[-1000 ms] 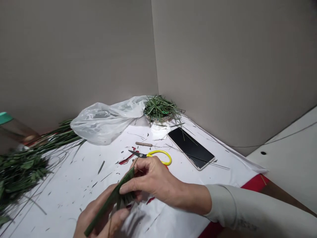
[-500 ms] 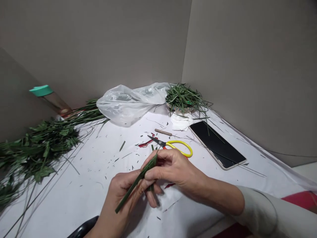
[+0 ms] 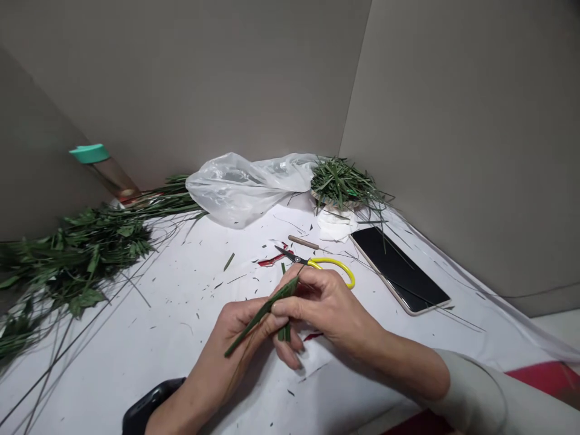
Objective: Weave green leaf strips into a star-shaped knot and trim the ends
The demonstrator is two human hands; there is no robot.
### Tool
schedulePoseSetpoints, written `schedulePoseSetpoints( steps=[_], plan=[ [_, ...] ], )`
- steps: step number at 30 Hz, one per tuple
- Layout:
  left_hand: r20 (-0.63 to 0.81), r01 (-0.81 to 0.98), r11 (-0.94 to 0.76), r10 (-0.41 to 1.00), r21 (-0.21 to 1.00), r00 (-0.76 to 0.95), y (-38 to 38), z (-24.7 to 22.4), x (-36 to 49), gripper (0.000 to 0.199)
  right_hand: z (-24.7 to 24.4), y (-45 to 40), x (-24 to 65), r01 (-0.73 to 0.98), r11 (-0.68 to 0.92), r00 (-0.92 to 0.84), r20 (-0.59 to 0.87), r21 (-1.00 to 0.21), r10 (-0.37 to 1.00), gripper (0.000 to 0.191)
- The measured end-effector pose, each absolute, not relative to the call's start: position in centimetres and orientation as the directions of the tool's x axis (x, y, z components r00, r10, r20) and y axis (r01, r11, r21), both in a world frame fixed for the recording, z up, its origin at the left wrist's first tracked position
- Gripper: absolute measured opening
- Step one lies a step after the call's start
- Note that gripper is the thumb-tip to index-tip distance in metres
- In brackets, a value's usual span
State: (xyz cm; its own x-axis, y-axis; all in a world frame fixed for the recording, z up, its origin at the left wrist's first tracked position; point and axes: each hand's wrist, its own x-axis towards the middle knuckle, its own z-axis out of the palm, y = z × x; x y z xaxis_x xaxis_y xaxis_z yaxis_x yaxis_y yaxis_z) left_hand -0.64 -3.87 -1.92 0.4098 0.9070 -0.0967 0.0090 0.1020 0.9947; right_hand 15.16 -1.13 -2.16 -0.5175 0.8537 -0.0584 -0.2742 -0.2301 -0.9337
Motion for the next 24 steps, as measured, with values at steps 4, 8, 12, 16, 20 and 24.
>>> schedulePoseSetpoints(
  steps=[4, 8, 12, 16, 20, 24],
  plan=[
    [-0.105, 0.018, 0.107, 0.919, 0.994, 0.38, -3.5, -1.7, -1.2, 0.03, -1.9, -1.2, 15.5, -0.233, -0.148, -0.456, -0.026, -0.961, 0.89, 0.012],
    [-0.054, 0.006, 0.054, 0.969, 0.999, 0.243, -3.1, -1.6, -2.0, 0.009, -1.6, -1.0, 16.0, -0.197, -0.033, -0.421, 0.054, -0.98, 0.905, 0.01],
    [-0.053, -0.062, 0.057, 0.996, 0.996, 0.073, -2.8, -1.6, -2.4, 0.034, -0.9, -0.7, 16.4, -0.154, 0.083, -0.359, 0.134, -0.985, 0.924, 0.011],
    [-0.121, -0.163, 0.11, 0.991, 0.98, -0.059, -2.8, -0.7, -2.3, 0.045, -0.4, -1.0, 16.6, -0.166, 0.118, -0.358, 0.171, -0.979, 0.918, 0.013],
    [-0.217, -0.259, 0.198, 0.975, 0.945, -0.048, -2.5, 0.1, -2.3, 0.036, -0.3, -1.5, 16.6, -0.181, 0.122, -0.35, 0.18, -0.976, 0.919, 0.016],
    [-0.249, -0.303, 0.248, 0.968, 0.92, 0.035, -2.4, -0.3, -2.1, 0.017, -0.6, -1.7, 16.3, -0.188, 0.101, -0.296, 0.154, -0.977, 0.943, 0.027]
  ],
)
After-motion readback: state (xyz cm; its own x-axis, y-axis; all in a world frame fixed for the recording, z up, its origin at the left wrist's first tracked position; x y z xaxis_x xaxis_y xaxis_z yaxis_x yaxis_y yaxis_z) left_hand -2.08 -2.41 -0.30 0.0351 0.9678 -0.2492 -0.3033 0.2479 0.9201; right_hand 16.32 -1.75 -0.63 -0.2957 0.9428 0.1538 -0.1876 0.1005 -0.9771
